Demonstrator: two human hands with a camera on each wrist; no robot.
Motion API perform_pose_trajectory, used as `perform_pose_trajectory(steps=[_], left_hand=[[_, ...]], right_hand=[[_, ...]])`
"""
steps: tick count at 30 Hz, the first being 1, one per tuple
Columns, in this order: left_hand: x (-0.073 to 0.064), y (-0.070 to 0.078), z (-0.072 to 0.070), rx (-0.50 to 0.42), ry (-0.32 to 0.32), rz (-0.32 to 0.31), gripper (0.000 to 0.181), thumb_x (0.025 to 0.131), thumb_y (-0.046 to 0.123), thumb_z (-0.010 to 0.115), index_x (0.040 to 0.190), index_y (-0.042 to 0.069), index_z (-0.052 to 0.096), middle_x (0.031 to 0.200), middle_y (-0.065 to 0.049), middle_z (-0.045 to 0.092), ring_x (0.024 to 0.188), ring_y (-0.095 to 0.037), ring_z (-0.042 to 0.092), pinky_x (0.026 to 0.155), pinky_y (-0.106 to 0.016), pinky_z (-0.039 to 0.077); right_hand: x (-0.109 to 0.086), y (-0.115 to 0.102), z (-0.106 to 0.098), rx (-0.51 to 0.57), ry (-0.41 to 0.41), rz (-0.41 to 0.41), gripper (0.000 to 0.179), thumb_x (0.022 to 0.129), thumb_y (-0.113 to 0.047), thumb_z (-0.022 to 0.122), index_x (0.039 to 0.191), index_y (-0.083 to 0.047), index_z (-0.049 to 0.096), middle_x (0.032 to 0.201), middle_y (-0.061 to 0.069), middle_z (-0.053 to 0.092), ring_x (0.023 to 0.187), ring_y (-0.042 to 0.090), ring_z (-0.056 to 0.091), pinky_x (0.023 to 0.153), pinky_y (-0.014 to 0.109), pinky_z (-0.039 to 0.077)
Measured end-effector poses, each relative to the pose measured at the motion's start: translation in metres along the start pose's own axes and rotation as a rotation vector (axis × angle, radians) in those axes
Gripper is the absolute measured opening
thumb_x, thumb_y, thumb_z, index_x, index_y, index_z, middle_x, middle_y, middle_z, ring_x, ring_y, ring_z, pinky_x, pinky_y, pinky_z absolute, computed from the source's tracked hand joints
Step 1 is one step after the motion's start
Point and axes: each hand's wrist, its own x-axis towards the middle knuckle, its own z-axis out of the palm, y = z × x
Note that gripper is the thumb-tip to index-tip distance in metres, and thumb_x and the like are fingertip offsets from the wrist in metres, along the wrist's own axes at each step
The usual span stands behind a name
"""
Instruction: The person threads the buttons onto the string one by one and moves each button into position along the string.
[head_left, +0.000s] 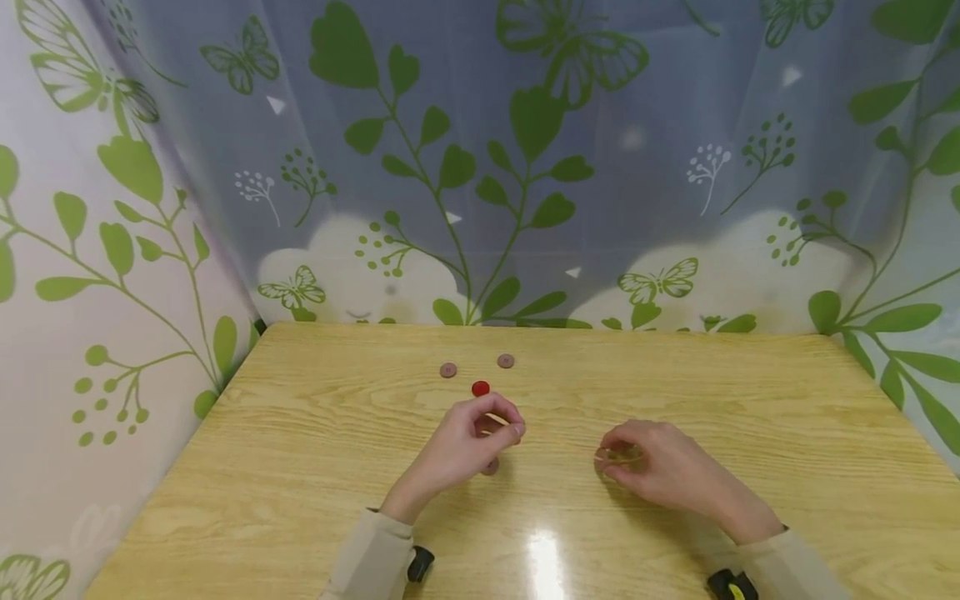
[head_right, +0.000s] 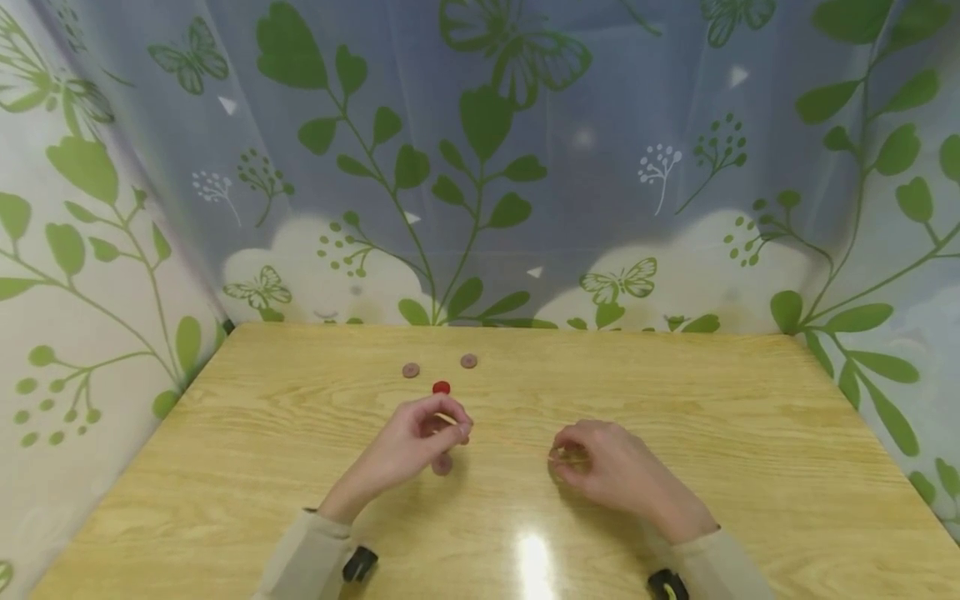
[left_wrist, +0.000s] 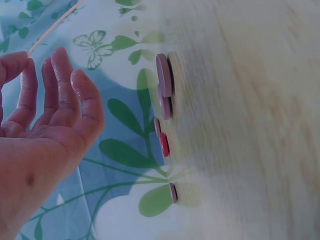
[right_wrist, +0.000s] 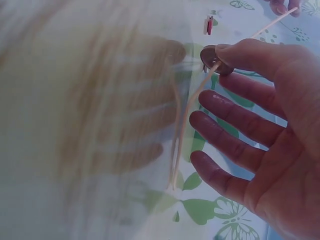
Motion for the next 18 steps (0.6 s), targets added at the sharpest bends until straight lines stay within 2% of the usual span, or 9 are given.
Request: perform_pose_trajectory(steps=[5, 11, 18], left_hand=[[0.0005, 0.0006, -0.0005, 0.006, 0.001, -0.002, 0.01, 0.1, 0.02, 0.066, 0.106, 0.012, 0.067, 0.1, -0.009, 0.07, 0.082, -0.028, 0.064, 0.056, -0.029, 0.048], [-0.0004, 0.0022, -0.001, 0.019, 0.009, -0.006, 0.011, 0.1, 0.021, 0.066, 0.106, 0.013, 0.067, 0.105, -0.015, 0.071, 0.091, -0.032, 0.068, 0.059, -0.033, 0.053], [-0.0015, 0.0018, -0.0021, 0.036, 0.014, 0.0, 0.011, 0.1, 0.023, 0.066, 0.106, 0.013, 0.067, 0.108, -0.016, 0.071, 0.1, -0.037, 0.069, 0.061, -0.039, 0.057]], right_hand=[[0.0003, 0.0005, -0.0027, 0.013, -0.019, 0.009, 0.015, 0.086, -0.014, 0.08, 0.099, -0.016, 0.074, 0.094, -0.008, 0.075, 0.086, 0.012, 0.073, 0.076, 0.033, 0.06], [0.0003, 0.0026, -0.0061, 0.022, -0.046, 0.022, 0.013, 0.088, -0.016, 0.079, 0.1, -0.018, 0.075, 0.094, -0.01, 0.075, 0.086, 0.01, 0.072, 0.075, 0.032, 0.06], [-0.0013, 0.0065, -0.0074, 0.016, -0.062, 0.035, 0.012, 0.089, -0.02, 0.08, 0.099, -0.019, 0.075, 0.093, -0.011, 0.074, 0.084, 0.007, 0.071, 0.074, 0.03, 0.059]])
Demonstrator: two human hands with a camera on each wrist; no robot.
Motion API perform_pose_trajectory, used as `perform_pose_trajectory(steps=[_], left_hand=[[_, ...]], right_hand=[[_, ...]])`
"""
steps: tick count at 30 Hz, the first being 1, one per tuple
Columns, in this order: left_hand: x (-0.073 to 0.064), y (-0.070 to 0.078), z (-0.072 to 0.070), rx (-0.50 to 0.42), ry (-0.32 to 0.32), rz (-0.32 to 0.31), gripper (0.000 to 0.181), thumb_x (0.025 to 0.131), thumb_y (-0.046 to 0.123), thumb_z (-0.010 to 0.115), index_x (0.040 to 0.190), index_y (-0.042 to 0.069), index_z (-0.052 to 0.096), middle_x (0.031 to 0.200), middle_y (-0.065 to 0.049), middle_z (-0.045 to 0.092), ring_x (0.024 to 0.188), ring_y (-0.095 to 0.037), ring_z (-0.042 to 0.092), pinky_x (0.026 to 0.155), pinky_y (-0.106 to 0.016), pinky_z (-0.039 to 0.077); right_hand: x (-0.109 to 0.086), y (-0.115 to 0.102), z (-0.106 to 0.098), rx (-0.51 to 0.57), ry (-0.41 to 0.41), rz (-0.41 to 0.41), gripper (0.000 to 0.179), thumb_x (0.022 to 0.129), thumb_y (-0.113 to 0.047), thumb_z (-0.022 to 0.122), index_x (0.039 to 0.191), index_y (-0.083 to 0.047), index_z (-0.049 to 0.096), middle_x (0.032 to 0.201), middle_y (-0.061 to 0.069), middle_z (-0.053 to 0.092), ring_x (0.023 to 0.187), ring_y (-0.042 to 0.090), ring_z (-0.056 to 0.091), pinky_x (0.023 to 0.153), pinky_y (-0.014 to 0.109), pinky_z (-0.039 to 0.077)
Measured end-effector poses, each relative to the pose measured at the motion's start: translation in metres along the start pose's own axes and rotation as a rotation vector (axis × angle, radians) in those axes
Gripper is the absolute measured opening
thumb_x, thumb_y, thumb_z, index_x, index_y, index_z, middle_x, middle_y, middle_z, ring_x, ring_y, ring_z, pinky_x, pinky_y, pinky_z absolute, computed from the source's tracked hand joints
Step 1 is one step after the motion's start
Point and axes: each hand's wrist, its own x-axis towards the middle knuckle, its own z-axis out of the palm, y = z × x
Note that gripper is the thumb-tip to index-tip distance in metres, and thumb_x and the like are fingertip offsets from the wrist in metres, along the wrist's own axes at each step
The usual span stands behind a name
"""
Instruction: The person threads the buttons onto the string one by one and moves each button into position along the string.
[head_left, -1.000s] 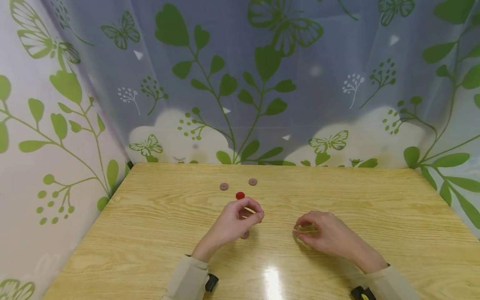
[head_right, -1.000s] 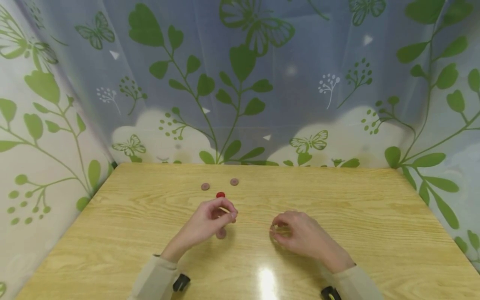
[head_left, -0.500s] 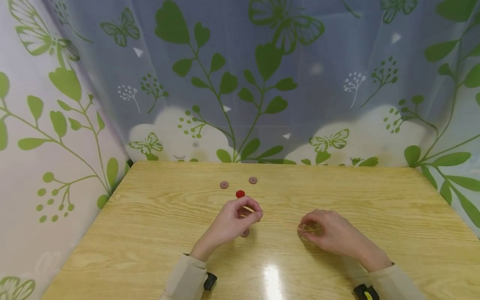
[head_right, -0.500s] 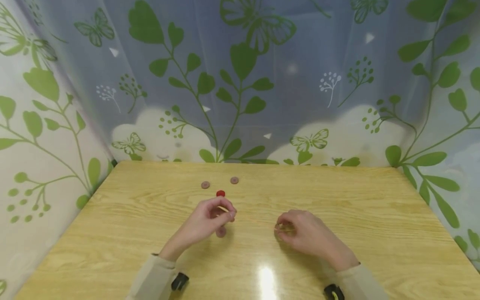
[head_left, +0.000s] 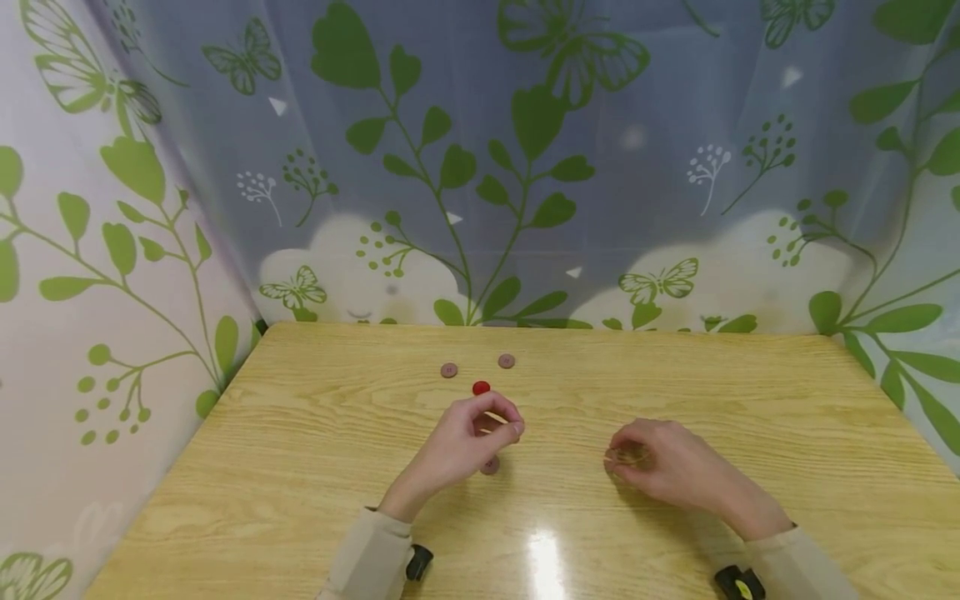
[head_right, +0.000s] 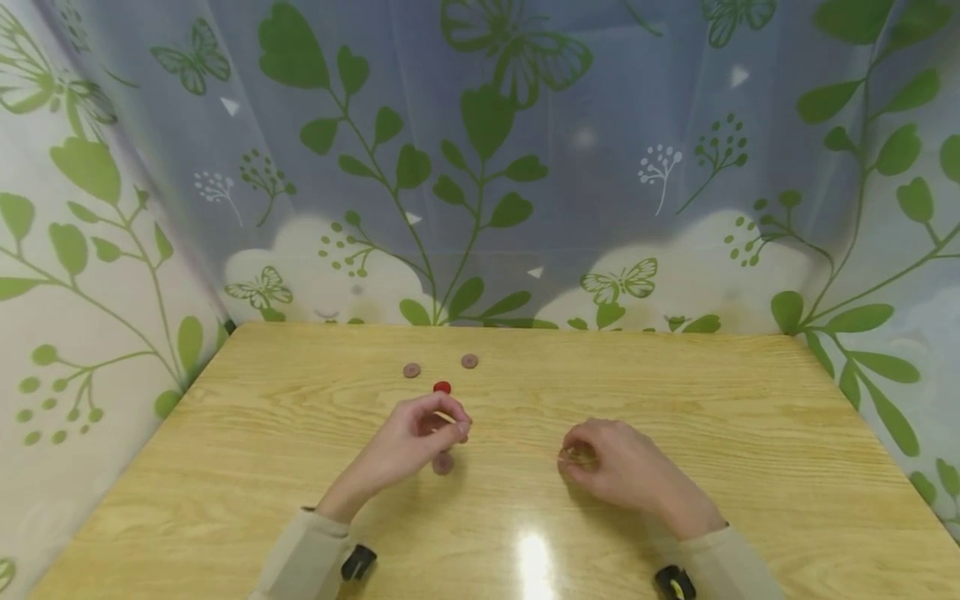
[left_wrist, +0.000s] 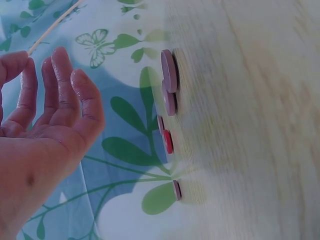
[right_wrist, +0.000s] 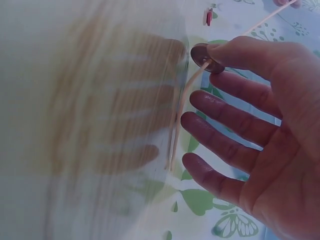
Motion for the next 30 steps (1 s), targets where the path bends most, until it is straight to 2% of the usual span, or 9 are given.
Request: perform_pose_trajectory(steps=[11, 22, 27, 30], left_hand=[[0.0, 0.001, 0.0, 0.002, -0.005, -0.002, 0.012, 0.1, 0.022, 0.066, 0.107, 0.013, 0.067, 0.112, -0.022, 0.07, 0.098, -0.036, 0.068, 0.06, -0.037, 0.056], [0.0, 0.003, -0.002, 0.016, 0.002, 0.02, 0.011, 0.1, 0.022, 0.066, 0.106, 0.014, 0.068, 0.112, -0.02, 0.07, 0.101, -0.034, 0.068, 0.062, -0.04, 0.057], [0.0, 0.003, -0.003, 0.022, 0.007, 0.018, 0.011, 0.1, 0.022, 0.066, 0.106, 0.014, 0.068, 0.108, -0.014, 0.071, 0.099, -0.034, 0.068, 0.061, -0.042, 0.057], [-0.001, 0.005, -0.003, 0.034, 0.012, 0.026, 0.01, 0.1, 0.022, 0.066, 0.106, 0.015, 0.068, 0.106, -0.008, 0.071, 0.1, -0.034, 0.068, 0.066, -0.039, 0.058]], right_hand=[[-0.006, 0.009, -0.005, -0.026, 0.014, 0.008, 0.011, 0.088, -0.023, 0.081, 0.096, -0.022, 0.074, 0.09, -0.015, 0.072, 0.082, 0.004, 0.067, 0.072, 0.029, 0.057], [-0.012, 0.018, -0.01, -0.022, 0.024, 0.011, 0.014, 0.086, -0.017, 0.081, 0.099, -0.019, 0.074, 0.093, -0.012, 0.074, 0.085, 0.01, 0.071, 0.073, 0.029, 0.059], [-0.014, 0.021, -0.012, -0.021, 0.007, 0.028, 0.015, 0.087, -0.017, 0.08, 0.1, -0.019, 0.074, 0.096, -0.011, 0.075, 0.087, 0.012, 0.072, 0.075, 0.031, 0.059], [-0.015, 0.023, -0.013, -0.03, 0.008, 0.044, 0.015, 0.087, -0.018, 0.081, 0.1, -0.019, 0.074, 0.096, -0.011, 0.075, 0.088, 0.013, 0.072, 0.075, 0.032, 0.059]])
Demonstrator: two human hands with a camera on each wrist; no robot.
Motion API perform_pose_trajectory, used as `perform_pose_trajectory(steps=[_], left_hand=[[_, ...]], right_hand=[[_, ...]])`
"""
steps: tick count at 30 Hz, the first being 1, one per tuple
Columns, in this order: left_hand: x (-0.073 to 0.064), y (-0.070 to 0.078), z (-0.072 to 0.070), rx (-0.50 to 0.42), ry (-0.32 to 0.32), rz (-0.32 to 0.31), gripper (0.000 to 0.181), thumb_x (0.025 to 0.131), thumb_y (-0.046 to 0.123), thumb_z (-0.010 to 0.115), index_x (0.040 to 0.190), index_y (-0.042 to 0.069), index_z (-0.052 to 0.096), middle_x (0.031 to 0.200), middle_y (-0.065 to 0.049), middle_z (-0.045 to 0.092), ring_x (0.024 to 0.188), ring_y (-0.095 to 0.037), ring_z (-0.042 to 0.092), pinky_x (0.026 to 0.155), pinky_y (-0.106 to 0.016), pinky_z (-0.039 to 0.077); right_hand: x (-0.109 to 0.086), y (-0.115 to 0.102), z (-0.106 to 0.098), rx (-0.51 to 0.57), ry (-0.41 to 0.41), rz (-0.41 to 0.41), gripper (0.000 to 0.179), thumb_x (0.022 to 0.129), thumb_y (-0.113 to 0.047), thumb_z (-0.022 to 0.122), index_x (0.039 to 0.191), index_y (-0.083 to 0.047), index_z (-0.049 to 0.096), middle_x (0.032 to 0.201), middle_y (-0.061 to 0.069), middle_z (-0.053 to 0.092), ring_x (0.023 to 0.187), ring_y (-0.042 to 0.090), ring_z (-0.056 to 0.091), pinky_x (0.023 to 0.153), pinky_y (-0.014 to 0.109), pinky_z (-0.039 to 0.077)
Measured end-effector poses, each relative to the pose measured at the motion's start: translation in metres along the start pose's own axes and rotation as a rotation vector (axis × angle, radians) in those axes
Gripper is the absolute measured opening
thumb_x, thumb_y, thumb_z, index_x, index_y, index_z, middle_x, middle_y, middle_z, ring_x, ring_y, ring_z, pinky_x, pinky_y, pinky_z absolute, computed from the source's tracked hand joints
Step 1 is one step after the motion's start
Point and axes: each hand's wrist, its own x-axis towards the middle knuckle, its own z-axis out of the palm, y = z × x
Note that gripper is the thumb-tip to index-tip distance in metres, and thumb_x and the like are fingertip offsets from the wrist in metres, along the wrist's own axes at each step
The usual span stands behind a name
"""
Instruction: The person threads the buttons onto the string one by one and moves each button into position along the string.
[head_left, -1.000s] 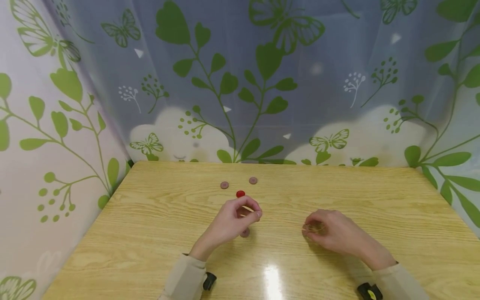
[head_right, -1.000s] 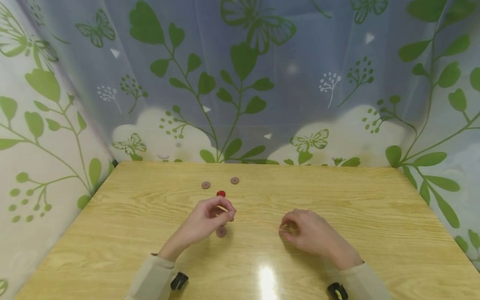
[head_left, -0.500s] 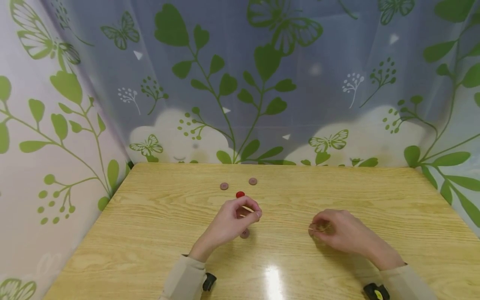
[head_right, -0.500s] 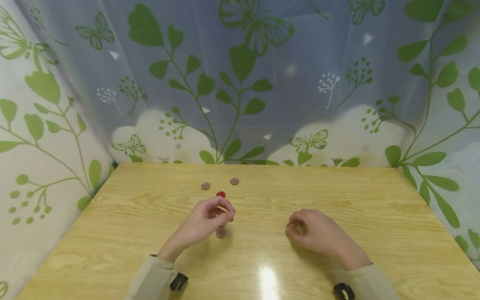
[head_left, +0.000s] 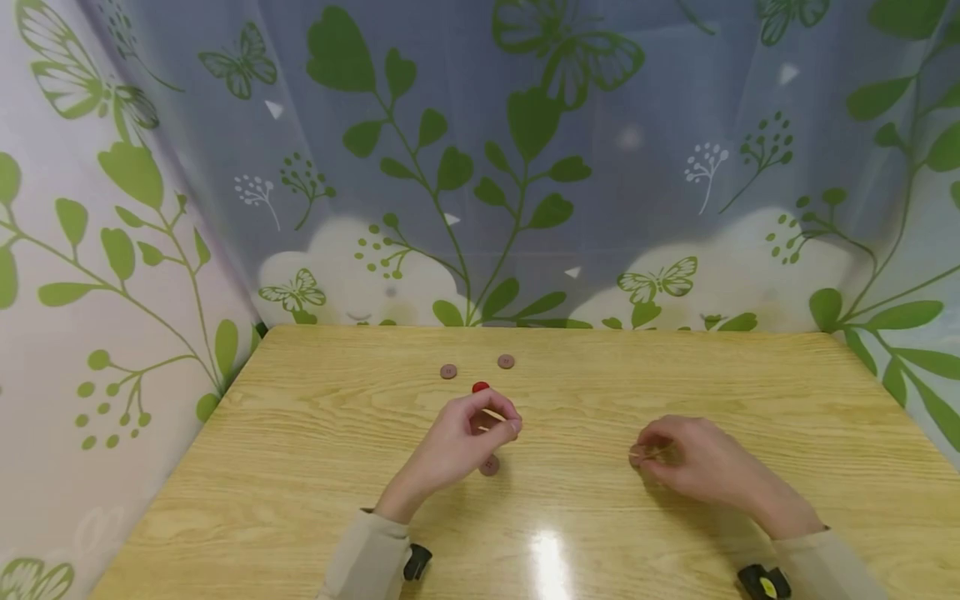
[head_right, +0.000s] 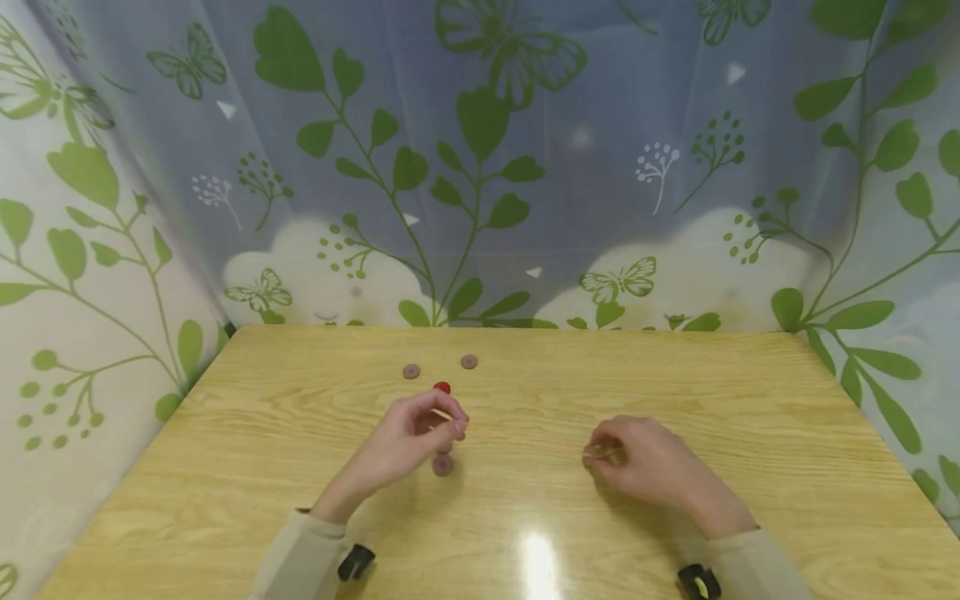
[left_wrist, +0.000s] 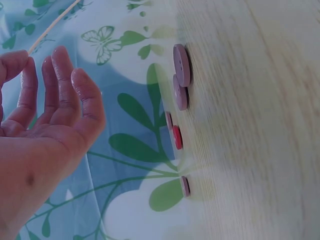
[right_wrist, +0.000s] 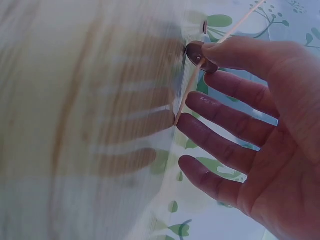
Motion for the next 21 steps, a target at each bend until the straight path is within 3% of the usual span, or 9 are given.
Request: perform_pose_trajectory(steps=[8, 21], left_hand=[[-0.0009, 0.0012, -0.0013, 0.022, 0.008, 0.025, 0.008, 0.099, 0.021, 0.066, 0.105, 0.017, 0.069, 0.106, -0.002, 0.072, 0.105, -0.035, 0.07, 0.087, -0.035, 0.054], [-0.002, 0.0002, -0.0029, 0.027, 0.008, 0.029, 0.008, 0.1, 0.021, 0.066, 0.105, 0.015, 0.068, 0.105, -0.005, 0.071, 0.102, -0.037, 0.07, 0.085, -0.034, 0.054]], right_hand=[[-0.0028, 0.0025, -0.0015, -0.041, 0.014, 0.022, 0.014, 0.086, -0.024, 0.082, 0.097, -0.022, 0.074, 0.094, -0.012, 0.074, 0.087, 0.014, 0.073, 0.075, 0.033, 0.059], [-0.0048, 0.0078, -0.0011, -0.081, 0.043, 0.032, 0.015, 0.083, -0.021, 0.083, 0.096, -0.018, 0.075, 0.093, -0.009, 0.074, 0.086, 0.016, 0.072, 0.075, 0.036, 0.058]])
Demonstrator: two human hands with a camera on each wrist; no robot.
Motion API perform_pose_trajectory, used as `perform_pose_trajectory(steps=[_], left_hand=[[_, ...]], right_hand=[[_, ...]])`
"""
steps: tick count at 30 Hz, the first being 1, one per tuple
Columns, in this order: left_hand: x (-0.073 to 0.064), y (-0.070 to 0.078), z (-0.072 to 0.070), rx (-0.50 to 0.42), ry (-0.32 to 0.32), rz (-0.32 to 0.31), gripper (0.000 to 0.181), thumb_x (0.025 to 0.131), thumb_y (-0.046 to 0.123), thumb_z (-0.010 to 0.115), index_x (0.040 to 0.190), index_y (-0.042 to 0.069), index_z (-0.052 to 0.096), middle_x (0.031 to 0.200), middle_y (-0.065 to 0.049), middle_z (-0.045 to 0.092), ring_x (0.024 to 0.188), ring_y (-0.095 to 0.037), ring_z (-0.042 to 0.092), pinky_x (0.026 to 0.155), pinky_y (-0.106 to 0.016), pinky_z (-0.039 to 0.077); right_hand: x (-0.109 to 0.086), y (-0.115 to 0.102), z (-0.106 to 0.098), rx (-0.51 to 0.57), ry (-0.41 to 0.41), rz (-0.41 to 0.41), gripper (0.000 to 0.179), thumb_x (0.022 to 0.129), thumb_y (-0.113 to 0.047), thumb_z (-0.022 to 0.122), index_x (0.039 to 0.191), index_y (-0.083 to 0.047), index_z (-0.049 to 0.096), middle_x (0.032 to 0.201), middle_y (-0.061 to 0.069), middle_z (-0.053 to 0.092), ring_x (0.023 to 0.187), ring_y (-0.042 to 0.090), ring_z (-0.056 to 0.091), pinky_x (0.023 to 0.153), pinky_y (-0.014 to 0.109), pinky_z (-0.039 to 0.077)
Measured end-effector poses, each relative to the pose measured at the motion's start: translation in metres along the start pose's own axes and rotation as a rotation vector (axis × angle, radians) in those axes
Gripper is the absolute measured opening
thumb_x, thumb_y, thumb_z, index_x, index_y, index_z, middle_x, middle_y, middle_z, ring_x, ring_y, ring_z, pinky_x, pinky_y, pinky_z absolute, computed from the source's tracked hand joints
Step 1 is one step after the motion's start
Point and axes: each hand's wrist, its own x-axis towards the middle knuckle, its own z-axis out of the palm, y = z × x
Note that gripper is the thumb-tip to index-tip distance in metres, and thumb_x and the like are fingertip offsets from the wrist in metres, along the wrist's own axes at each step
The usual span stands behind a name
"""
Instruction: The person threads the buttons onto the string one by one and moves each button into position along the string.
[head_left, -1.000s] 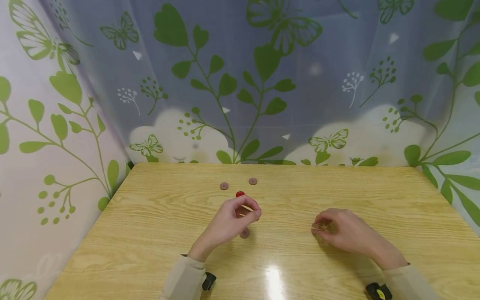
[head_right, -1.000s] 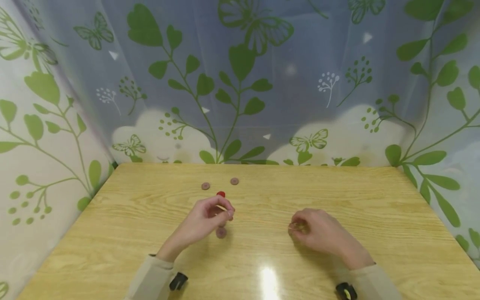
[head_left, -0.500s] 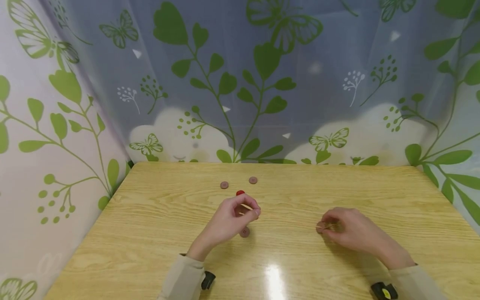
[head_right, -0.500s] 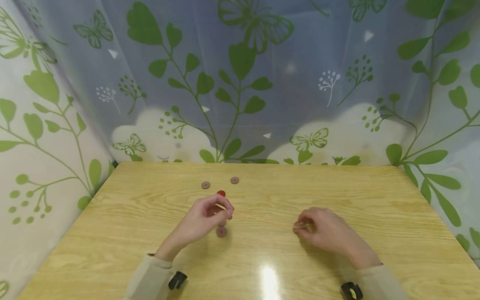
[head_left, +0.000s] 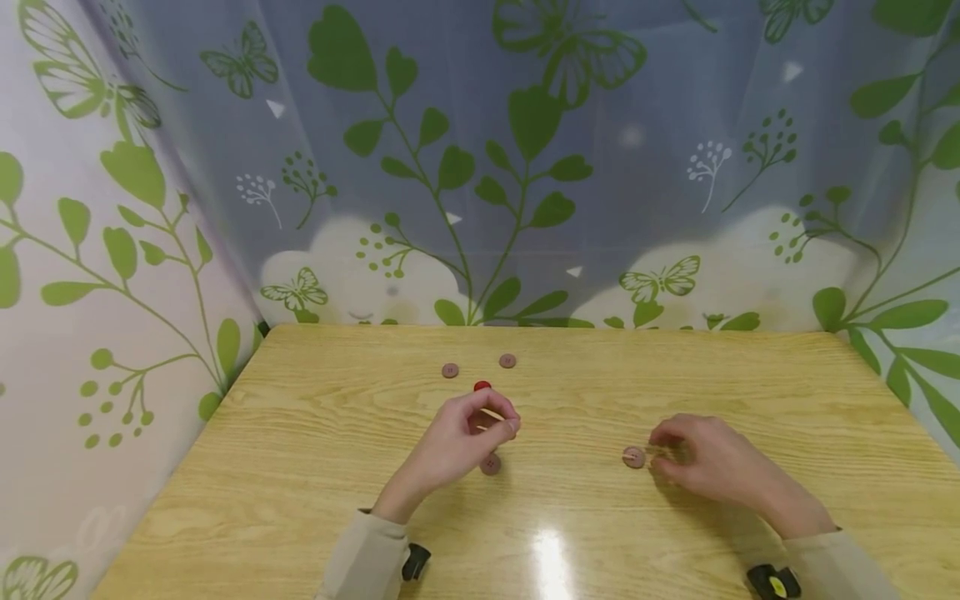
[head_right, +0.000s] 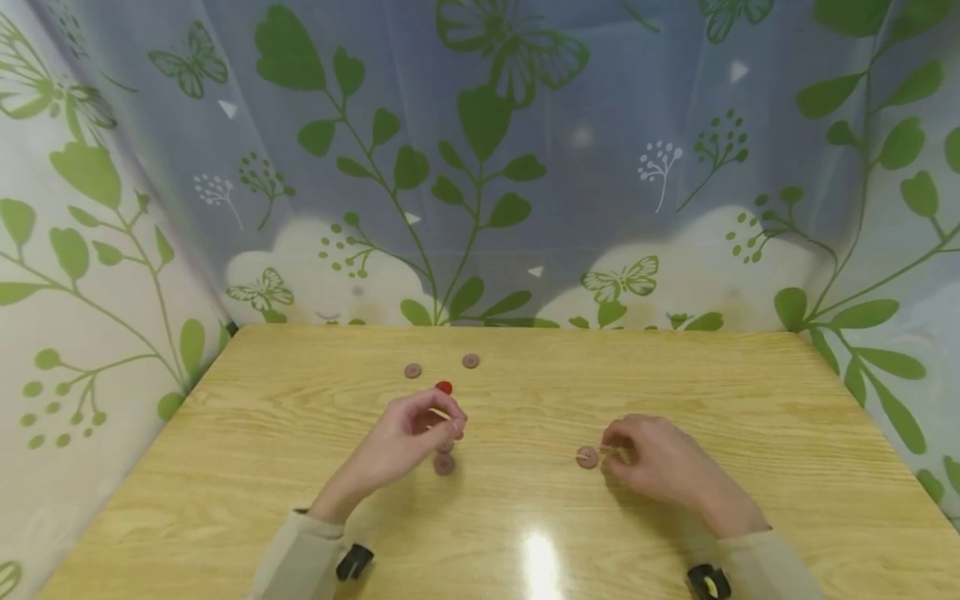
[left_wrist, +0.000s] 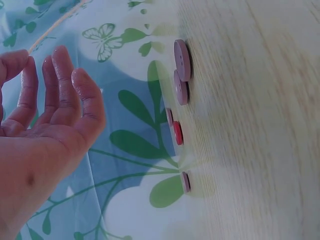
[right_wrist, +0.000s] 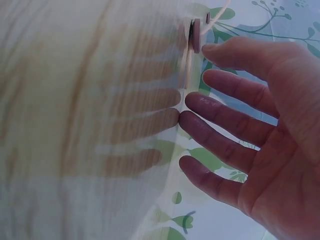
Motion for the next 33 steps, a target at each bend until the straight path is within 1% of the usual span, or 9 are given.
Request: perform_pose_trajectory(steps=[4, 10, 12, 17, 23, 27, 30, 31, 33], left_hand=[[0.0, 0.0, 0.001, -0.005, 0.001, -0.007, 0.007, 0.099, 0.02, 0.067, 0.105, 0.016, 0.068, 0.105, -0.005, 0.072, 0.103, -0.037, 0.07, 0.086, -0.035, 0.055], [0.0, -0.002, 0.002, -0.011, -0.008, -0.009, 0.009, 0.1, 0.021, 0.066, 0.106, 0.014, 0.068, 0.107, -0.006, 0.071, 0.105, -0.036, 0.07, 0.082, -0.034, 0.056], [0.0, -0.002, 0.002, -0.019, -0.013, -0.011, 0.01, 0.1, 0.021, 0.066, 0.106, 0.013, 0.068, 0.107, -0.007, 0.071, 0.105, -0.036, 0.07, 0.079, -0.035, 0.057], [0.001, -0.002, 0.004, -0.064, -0.03, -0.036, 0.01, 0.1, 0.019, 0.066, 0.107, 0.012, 0.068, 0.106, -0.008, 0.07, 0.102, -0.034, 0.069, 0.066, -0.04, 0.059], [0.002, -0.001, 0.008, -0.076, -0.038, -0.035, 0.009, 0.099, 0.018, 0.066, 0.106, 0.011, 0.067, 0.103, -0.009, 0.07, 0.092, -0.032, 0.068, 0.059, -0.031, 0.052], [0.002, -0.002, 0.011, -0.058, -0.033, -0.028, 0.008, 0.1, 0.018, 0.066, 0.105, 0.012, 0.068, 0.103, -0.006, 0.071, 0.096, -0.033, 0.07, 0.057, -0.028, 0.05], [0.001, -0.002, 0.013, -0.061, -0.032, -0.032, 0.008, 0.1, 0.018, 0.066, 0.105, 0.012, 0.068, 0.1, -0.005, 0.071, 0.086, -0.028, 0.068, 0.055, -0.024, 0.047], [0.001, -0.002, 0.014, -0.071, -0.034, -0.035, 0.008, 0.1, 0.018, 0.066, 0.105, 0.012, 0.068, 0.098, -0.005, 0.07, 0.08, -0.025, 0.066, 0.054, -0.022, 0.045], [0.001, -0.002, 0.015, -0.102, -0.035, -0.056, 0.009, 0.1, 0.019, 0.066, 0.105, 0.012, 0.068, 0.094, -0.004, 0.07, 0.069, -0.019, 0.058, 0.053, -0.02, 0.042]], right_hand=[[0.0, 0.0, 0.0, -0.012, 0.016, -0.001, 0.016, 0.082, -0.018, 0.082, 0.096, -0.016, 0.075, 0.093, -0.007, 0.075, 0.087, 0.016, 0.071, 0.076, 0.037, 0.058], [0.0, -0.005, -0.002, 0.003, 0.034, -0.013, 0.019, 0.082, -0.013, 0.082, 0.1, -0.015, 0.075, 0.097, -0.004, 0.076, 0.089, 0.019, 0.073, 0.078, 0.038, 0.059], [0.0, -0.009, -0.002, 0.023, 0.048, -0.032, 0.02, 0.084, -0.011, 0.081, 0.103, -0.014, 0.075, 0.1, -0.003, 0.077, 0.091, 0.02, 0.073, 0.078, 0.039, 0.059], [0.005, -0.021, 0.0, 0.095, 0.126, -0.122, 0.02, 0.087, -0.009, 0.08, 0.105, -0.014, 0.075, 0.1, -0.003, 0.077, 0.09, 0.019, 0.073, 0.075, 0.038, 0.06], [0.015, -0.035, 0.008, 0.162, 0.243, -0.256, 0.022, 0.083, -0.001, 0.08, 0.101, -0.012, 0.075, 0.094, -0.004, 0.076, 0.084, 0.014, 0.071, 0.07, 0.033, 0.059], [0.019, -0.042, 0.012, 0.197, 0.3, -0.319, 0.028, 0.08, 0.003, 0.081, 0.099, -0.016, 0.075, 0.092, -0.008, 0.075, 0.082, 0.007, 0.069, 0.068, 0.028, 0.058], [0.022, -0.047, 0.014, 0.236, 0.327, -0.346, 0.032, 0.079, 0.005, 0.081, 0.099, -0.018, 0.074, 0.091, -0.009, 0.074, 0.077, 0.001, 0.064, 0.064, 0.021, 0.055], [0.023, -0.049, 0.015, 0.254, 0.332, -0.358, 0.033, 0.079, 0.006, 0.08, 0.1, -0.018, 0.074, 0.09, -0.009, 0.073, 0.074, -0.001, 0.062, 0.062, 0.017, 0.053], [0.024, -0.054, 0.015, 0.275, 0.341, -0.368, 0.033, 0.08, 0.006, 0.08, 0.1, -0.019, 0.074, 0.09, -0.008, 0.073, 0.07, -0.003, 0.057, 0.062, 0.015, 0.05]])
